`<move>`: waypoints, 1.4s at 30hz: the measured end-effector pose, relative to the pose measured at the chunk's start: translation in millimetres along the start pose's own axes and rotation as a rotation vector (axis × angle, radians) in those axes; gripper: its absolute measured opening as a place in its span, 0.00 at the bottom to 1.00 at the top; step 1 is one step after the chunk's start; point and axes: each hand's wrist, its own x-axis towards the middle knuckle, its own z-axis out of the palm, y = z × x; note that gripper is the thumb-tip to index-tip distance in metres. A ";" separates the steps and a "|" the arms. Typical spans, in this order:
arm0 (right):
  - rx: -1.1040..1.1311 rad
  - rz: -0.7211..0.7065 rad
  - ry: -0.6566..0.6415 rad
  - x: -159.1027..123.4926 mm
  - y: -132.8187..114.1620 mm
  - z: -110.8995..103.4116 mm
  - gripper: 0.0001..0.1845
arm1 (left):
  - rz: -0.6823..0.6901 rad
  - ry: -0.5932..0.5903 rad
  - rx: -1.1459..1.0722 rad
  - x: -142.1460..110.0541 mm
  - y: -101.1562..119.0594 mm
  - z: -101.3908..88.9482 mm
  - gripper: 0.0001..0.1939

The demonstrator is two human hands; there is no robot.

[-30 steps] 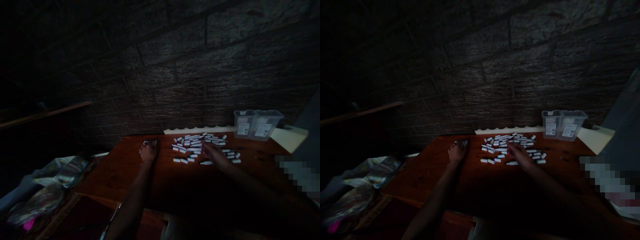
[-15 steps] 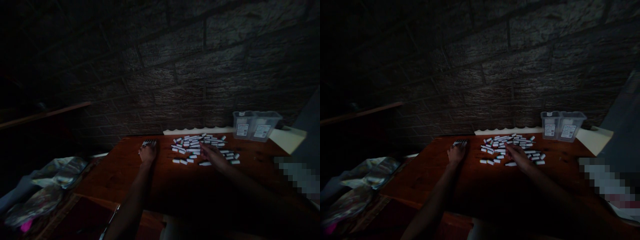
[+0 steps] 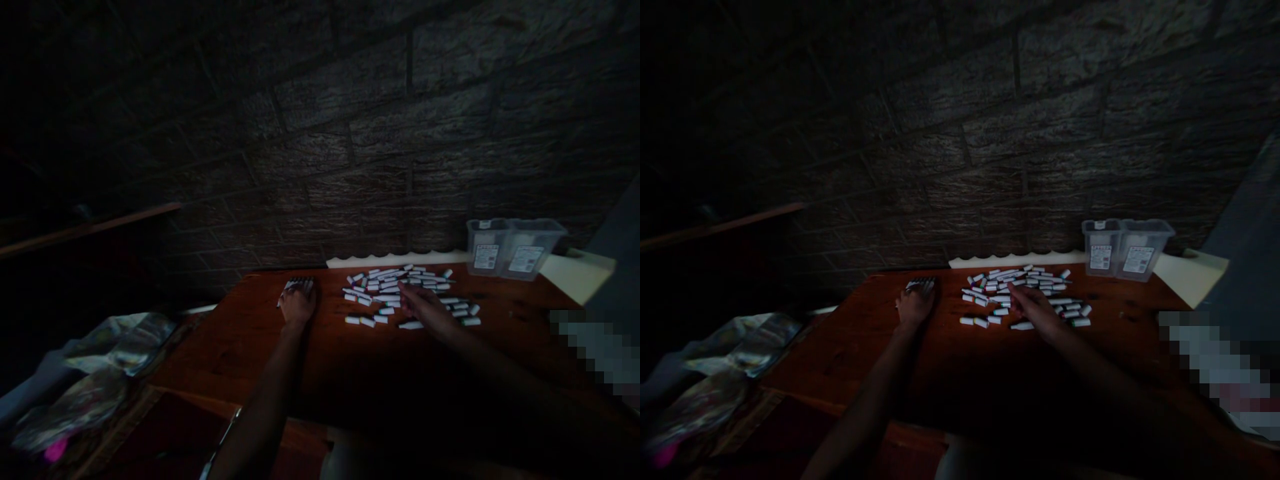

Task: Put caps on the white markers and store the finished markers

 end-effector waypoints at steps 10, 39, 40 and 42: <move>-0.824 -0.441 0.049 0.6 -7.6 -17.9 0.15 | 0.240 0.170 -0.373 5.9 2.3 -2.3 0.17; -1.492 -0.476 0.018 12.2 8.0 -37.5 0.12 | 0.605 -0.112 -0.613 -20.3 28.4 -1.6 0.21; -1.481 -0.487 0.024 12.4 7.7 -37.4 0.12 | 0.602 -0.112 -0.617 -19.9 28.2 -1.5 0.21; -1.453 -0.526 0.028 12.7 6.0 -37.3 0.13 | 0.599 -0.108 -0.625 -19.8 28.4 -1.5 0.20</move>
